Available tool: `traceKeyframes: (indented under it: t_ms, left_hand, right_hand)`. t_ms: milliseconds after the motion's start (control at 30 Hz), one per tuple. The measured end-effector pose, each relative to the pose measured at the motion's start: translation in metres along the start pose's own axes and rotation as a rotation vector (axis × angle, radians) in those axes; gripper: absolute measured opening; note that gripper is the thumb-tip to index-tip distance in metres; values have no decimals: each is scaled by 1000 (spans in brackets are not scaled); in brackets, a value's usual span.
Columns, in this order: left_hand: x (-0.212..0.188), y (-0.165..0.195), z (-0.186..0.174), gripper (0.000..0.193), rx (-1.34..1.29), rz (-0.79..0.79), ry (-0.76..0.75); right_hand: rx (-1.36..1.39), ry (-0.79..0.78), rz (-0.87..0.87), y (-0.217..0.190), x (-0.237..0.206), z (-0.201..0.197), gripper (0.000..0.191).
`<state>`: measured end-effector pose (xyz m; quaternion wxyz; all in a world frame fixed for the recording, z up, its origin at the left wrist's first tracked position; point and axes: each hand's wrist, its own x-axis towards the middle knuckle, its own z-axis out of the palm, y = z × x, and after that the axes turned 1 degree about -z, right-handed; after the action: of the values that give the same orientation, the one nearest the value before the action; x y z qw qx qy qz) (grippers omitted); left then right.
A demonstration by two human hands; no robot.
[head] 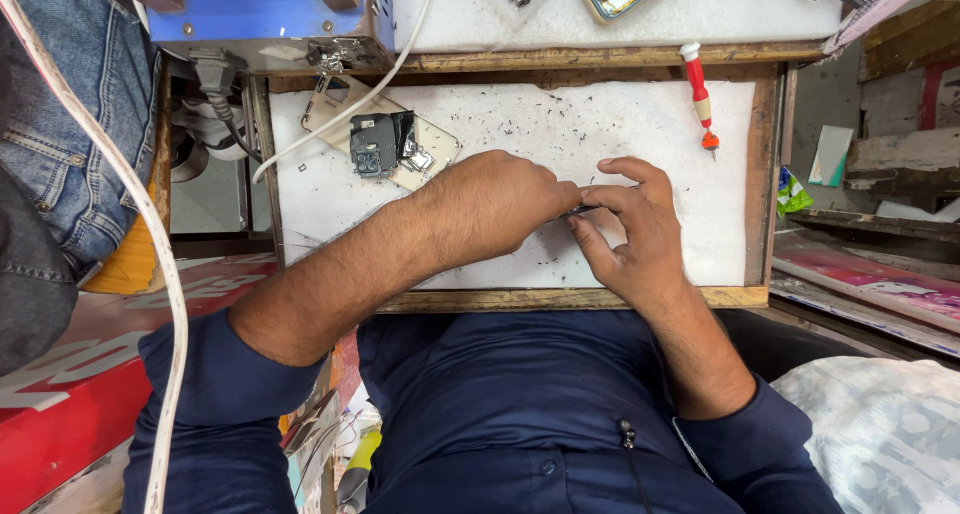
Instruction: The person disassembles a smartphone, removes the back cover and battery, and uses a screwdriver to work on internal components. They handle multiple phone parts and tools on a cluttered workbench, then reassemble the device.
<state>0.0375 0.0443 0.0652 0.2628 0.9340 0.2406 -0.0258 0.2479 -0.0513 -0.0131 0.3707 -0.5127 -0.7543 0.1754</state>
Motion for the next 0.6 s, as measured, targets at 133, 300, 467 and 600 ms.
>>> traceKeyframes:
  t_ms: [133,300,467,600]
  left_hand:
    - [-1,1,1,27,9,-7,14]
    - [-1,4,3,22,35,-19,25]
    - [-4,1,5,17,-86,-94,44]
    - [-9,-6,9,17,-257,-113,195]
  right_hand:
    - [-4,-2,5,0,0,0,39]
    - [-12,4,5,-1,0,-1,39]
    - [-19,-10,-16,-2,2,-1,35]
    - [-10,-34,-42,-4,6,-3,31]
